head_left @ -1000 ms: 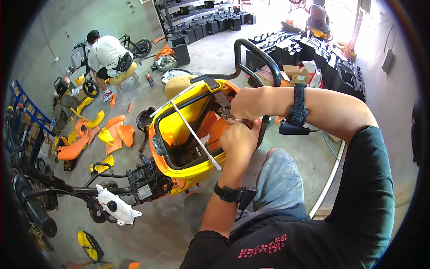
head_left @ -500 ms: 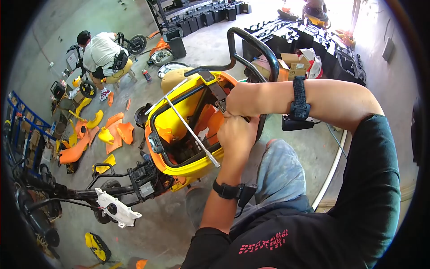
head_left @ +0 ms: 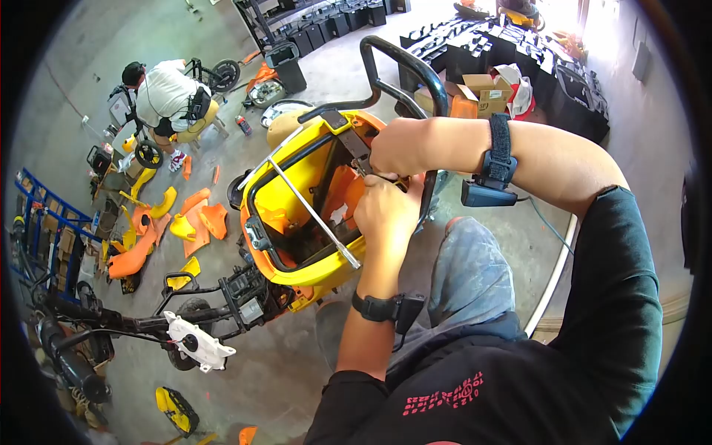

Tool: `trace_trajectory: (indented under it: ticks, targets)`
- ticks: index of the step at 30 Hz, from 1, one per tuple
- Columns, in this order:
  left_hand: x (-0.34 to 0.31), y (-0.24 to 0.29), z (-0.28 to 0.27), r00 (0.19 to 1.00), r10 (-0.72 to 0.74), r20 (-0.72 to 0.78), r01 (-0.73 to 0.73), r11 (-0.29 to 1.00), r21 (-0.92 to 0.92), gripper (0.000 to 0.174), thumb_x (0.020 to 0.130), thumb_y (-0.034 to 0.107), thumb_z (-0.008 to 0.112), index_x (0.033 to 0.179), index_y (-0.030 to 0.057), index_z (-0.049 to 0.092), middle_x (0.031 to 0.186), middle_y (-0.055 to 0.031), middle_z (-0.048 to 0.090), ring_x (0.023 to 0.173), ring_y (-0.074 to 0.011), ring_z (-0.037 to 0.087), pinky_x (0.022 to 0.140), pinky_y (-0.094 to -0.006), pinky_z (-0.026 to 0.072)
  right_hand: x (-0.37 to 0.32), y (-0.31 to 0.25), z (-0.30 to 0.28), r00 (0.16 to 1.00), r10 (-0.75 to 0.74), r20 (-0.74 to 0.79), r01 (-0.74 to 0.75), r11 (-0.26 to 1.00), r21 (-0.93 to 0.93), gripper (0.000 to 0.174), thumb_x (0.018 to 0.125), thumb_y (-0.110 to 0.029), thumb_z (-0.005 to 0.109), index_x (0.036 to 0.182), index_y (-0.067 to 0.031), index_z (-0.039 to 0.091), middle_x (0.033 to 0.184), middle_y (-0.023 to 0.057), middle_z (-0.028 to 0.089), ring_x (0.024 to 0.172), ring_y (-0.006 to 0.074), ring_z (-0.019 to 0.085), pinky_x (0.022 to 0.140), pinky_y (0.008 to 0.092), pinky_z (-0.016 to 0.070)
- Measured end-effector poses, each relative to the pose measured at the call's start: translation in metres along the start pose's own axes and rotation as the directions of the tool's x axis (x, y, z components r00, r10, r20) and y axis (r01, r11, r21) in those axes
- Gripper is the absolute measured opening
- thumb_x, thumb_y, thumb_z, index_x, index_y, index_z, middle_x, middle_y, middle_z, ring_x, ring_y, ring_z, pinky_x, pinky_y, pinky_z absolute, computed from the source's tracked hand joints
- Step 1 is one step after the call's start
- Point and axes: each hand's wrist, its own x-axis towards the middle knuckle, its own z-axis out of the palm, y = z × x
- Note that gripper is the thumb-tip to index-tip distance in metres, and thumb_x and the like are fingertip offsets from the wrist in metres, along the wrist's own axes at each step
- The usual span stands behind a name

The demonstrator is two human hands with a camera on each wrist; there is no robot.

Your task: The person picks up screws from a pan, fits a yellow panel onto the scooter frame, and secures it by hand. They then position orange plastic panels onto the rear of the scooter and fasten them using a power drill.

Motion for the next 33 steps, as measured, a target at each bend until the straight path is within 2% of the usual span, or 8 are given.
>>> trace_trajectory:
  ticks: [6, 11, 19, 21, 23, 25, 27, 33]
  targets:
    - [0.002, 0.001, 0.003, 1.0, 0.004, -0.001, -0.004, 0.999, 0.049, 0.087, 0.081, 0.068, 0.054, 0.108, -0.0141, 0.051, 0.096, -0.0317, 0.066, 0.095, -0.0427, 0.066, 0.084, -0.0475, 0.0509, 0.005, -0.007, -0.001, 1.0, -0.011, -0.014, 0.01, 1.0, -0.003, 0.01, 0.079, -0.013, 0.064, 0.084, -0.0099, 0.072, 0.083, 0.0085, 0.071, 0.082, 0.0296, 0.069, 0.067, 0.0406, 0.0546]
    - [0.002, 0.01, -0.008, 0.988, -0.042, 0.15, 0.011, 0.98, 0.2, 0.067, 0.082, 0.062, 0.057, 0.114, 0.0043, 0.065, 0.111, -0.0268, 0.064, 0.105, -0.0435, 0.061, 0.091, -0.0499, 0.0471, 0.013, -0.002, 0.02, 0.977, -0.152, -0.148, 0.132, 0.981, -0.139, 0.012, 0.08, -0.018, 0.063, 0.086, -0.0142, 0.072, 0.084, 0.0052, 0.072, 0.079, 0.0266, 0.07, 0.065, 0.0399, 0.0549]
    - [0.002, 0.006, -0.001, 0.991, -0.03, 0.128, 0.023, 0.998, 0.056, 0.07, 0.085, 0.062, 0.047, 0.127, 0.0072, 0.058, 0.12, -0.0274, 0.06, 0.116, -0.042, 0.056, 0.095, -0.0499, 0.0433, -0.015, -0.027, 0.034, 0.933, 0.058, -0.356, -0.074, 0.997, -0.032, 0.013, 0.075, -0.017, 0.064, 0.081, -0.0128, 0.075, 0.076, 0.0048, 0.07, 0.074, 0.0236, 0.07, 0.06, 0.0368, 0.0561]
    - [0.005, 0.002, 0.006, 0.998, 0.013, 0.067, -0.018, 0.997, 0.077, 0.066, 0.084, 0.06, 0.05, 0.121, 0.0053, 0.058, 0.114, -0.0217, 0.065, 0.111, -0.0398, 0.059, 0.091, -0.0492, 0.0469, -0.028, -0.032, 0.049, 0.744, 0.209, -0.635, -0.106, 0.975, 0.198, 0.009, 0.07, -0.017, 0.065, 0.076, -0.0119, 0.07, 0.069, 0.0057, 0.066, 0.066, 0.0253, 0.068, 0.057, 0.0384, 0.0541]
    - [0.011, -0.02, 0.022, 0.995, 0.102, 0.016, -0.103, 0.986, 0.131, 0.067, 0.084, 0.06, 0.052, 0.114, 0.0004, 0.057, 0.109, -0.0236, 0.065, 0.107, -0.0405, 0.061, 0.088, -0.0491, 0.0482, -0.058, -0.033, 0.062, 0.455, 0.167, -0.875, 0.141, 0.956, 0.256, 0.009, 0.076, -0.017, 0.067, 0.076, -0.0091, 0.065, 0.065, 0.008, 0.062, 0.063, 0.0259, 0.066, 0.054, 0.0379, 0.0512]
    - [0.01, -0.025, 0.022, 0.987, 0.161, 0.012, -0.161, 0.978, 0.13, 0.071, 0.08, 0.06, 0.059, 0.098, -0.0091, 0.052, 0.097, -0.029, 0.066, 0.094, -0.0428, 0.065, 0.081, -0.0489, 0.0508, -0.083, -0.051, 0.088, 0.424, 0.356, -0.833, 0.341, 0.789, 0.511, 0.015, 0.084, -0.019, 0.068, 0.077, -0.0082, 0.062, 0.058, 0.0093, 0.058, 0.057, 0.0267, 0.064, 0.051, 0.037, 0.0487]
    - [0.007, 0.023, 0.008, 0.987, -0.157, -0.018, 0.157, 0.961, 0.228, 0.076, 0.08, 0.061, 0.059, 0.099, -0.0119, 0.051, 0.092, -0.0295, 0.066, 0.092, -0.0438, 0.065, 0.083, -0.0492, 0.05, -0.089, -0.072, 0.133, 0.513, 0.501, -0.697, 0.427, 0.555, 0.714, 0.022, 0.089, -0.025, 0.066, 0.076, -0.0078, 0.062, 0.053, 0.0099, 0.054, 0.051, 0.0274, 0.061, 0.05, 0.0381, 0.0472]
    - [0.003, 0.02, 0.018, 0.991, -0.099, -0.092, 0.116, 0.973, 0.199, 0.067, 0.085, 0.056, 0.058, 0.104, -0.0083, 0.055, 0.101, -0.0291, 0.064, 0.099, -0.0449, 0.061, 0.088, -0.0484, 0.0463, 0.043, -0.162, 0.33, 0.926, 0.375, -0.028, -0.049, 0.195, 0.98, 0.033, 0.081, -0.03, 0.066, 0.09, 0.0009, 0.069, 0.079, 0.0236, 0.067, 0.079, 0.0385, 0.067, 0.073, 0.0454, 0.0534]
